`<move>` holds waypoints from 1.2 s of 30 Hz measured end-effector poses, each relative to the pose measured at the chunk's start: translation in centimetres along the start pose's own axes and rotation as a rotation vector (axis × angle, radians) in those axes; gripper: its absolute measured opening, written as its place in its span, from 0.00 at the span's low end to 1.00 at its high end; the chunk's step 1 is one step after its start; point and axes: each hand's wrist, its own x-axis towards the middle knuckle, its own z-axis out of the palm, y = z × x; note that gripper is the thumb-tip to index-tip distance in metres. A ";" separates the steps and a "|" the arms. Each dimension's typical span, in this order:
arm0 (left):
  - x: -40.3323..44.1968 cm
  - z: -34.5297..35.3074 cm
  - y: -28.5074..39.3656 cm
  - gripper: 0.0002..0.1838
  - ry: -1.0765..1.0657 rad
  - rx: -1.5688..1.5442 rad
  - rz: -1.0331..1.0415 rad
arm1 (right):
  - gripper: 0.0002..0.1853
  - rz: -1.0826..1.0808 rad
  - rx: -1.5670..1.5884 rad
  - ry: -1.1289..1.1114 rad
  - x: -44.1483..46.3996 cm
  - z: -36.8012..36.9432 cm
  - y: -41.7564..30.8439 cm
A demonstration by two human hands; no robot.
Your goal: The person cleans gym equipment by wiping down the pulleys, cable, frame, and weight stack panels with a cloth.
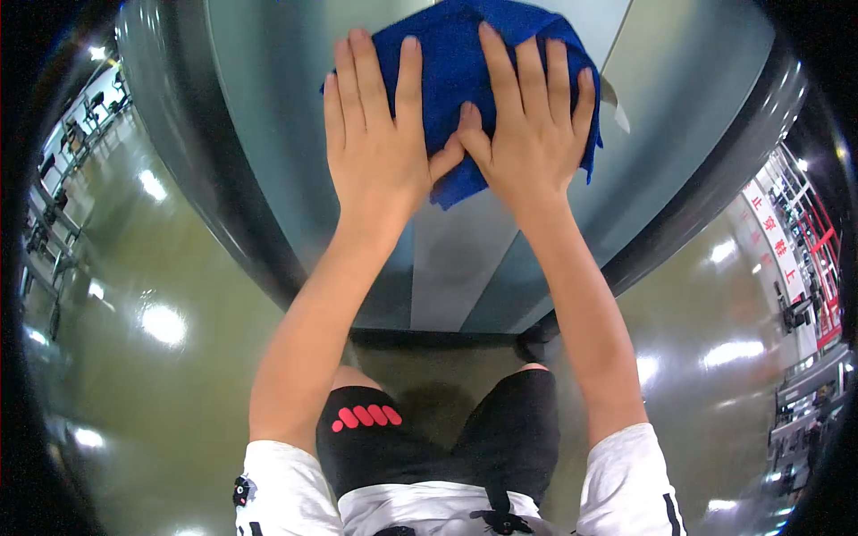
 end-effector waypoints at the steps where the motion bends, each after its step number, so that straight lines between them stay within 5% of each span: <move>1: -0.9 -0.1 0.0 0.45 -0.007 0.004 0.001 | 0.32 0.004 0.015 -0.044 -0.9 -0.2 -0.3; 11: -16.1 1.3 0.3 0.48 -0.277 -0.021 -0.073 | 0.29 -0.130 0.085 -0.373 -13.3 -0.9 -3.1; 13: -19.4 1.2 0.7 0.50 -0.272 -0.032 -0.091 | 0.22 -0.216 0.120 -0.537 -14.8 -1.4 -3.5; 18: -24.2 -2.9 3.7 0.46 -0.818 -0.096 -0.248 | 0.18 -0.321 0.250 -0.751 -20.8 -2.2 -3.5; 20: -25.1 -4.7 5.1 0.46 -0.846 -0.120 -0.318 | 0.20 -0.367 0.331 -0.888 -23.3 -2.0 -2.9; 26: -19.6 -6.3 3.3 0.46 -0.776 -0.136 -0.412 | 0.23 -0.304 0.422 -0.797 -19.1 -2.0 -0.8; 32: -13.2 -5.7 -2.2 0.37 -0.327 -0.238 -0.436 | 0.33 -0.112 0.170 -0.426 -4.8 -1.4 -3.4; 35: -12.1 -7.5 -4.7 0.33 -0.334 -0.262 -0.460 | 0.34 -0.035 0.147 -0.126 0.5 1.2 -5.1; 36: -12.7 -8.1 -5.2 0.30 -0.265 -0.407 -0.646 | 0.34 -0.009 0.158 -0.004 1.5 2.1 -5.9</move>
